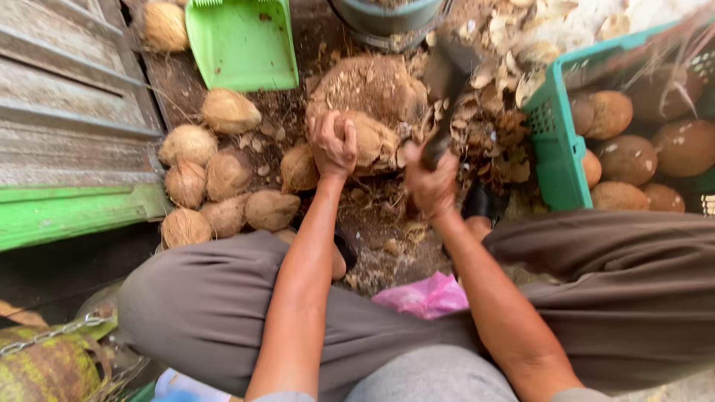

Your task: The person sits on the ground and uses a machete to chop and trim the outer husk off coconuts, holding each coconut against a large husk stump while striking it. Trimmed coconuts are set aside and loose husk pieces are tossed into a nearby bucket.

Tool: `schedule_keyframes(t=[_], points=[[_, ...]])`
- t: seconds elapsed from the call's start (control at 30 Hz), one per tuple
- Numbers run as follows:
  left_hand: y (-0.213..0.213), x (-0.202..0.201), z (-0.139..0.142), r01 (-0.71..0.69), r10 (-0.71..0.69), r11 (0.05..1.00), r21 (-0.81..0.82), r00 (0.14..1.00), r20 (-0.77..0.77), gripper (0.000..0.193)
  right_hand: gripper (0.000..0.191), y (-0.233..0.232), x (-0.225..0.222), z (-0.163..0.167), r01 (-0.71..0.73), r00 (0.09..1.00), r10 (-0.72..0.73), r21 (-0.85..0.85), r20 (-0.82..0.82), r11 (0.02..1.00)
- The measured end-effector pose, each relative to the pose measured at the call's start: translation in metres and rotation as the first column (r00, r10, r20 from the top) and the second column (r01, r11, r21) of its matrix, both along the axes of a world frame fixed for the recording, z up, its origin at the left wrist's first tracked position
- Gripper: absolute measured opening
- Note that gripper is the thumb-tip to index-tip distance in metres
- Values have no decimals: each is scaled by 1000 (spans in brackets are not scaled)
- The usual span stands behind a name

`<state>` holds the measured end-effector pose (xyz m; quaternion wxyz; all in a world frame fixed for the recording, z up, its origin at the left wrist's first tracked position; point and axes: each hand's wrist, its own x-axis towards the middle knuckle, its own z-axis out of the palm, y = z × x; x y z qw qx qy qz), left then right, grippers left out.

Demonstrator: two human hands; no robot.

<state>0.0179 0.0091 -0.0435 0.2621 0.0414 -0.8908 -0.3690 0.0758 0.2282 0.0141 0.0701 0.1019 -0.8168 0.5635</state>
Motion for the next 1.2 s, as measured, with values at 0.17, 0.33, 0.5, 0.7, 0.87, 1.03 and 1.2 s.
schedule_keyframes(t=[0.17,0.33,0.5,0.7,0.87,1.03,1.2], points=[[-3,-4,-1,21,-22,1000,13,999,50,29,31,1,-2,-7,-231,618,-38,227,785,946],[-4,-2,-4,-13,11,1000,18,995,99,29,35,1,2,-11,30,897,63,-203,437,979],[-8,-7,4,33,-33,999,-2,993,112,49,22,-3,9,-14,-17,684,52,-56,728,998],[-11,-19,12,-81,53,991,104,967,249,56,27,-8,11,-13,-65,692,-3,67,722,996],[-1,-18,6,-201,181,974,101,966,186,49,41,-14,10,-10,31,889,25,-116,457,993],[0,-16,4,-227,177,967,114,923,341,41,25,-18,10,-12,90,583,-157,129,797,988],[-4,-18,4,-197,164,972,130,961,224,47,32,-21,11,-9,40,843,-91,107,531,993]])
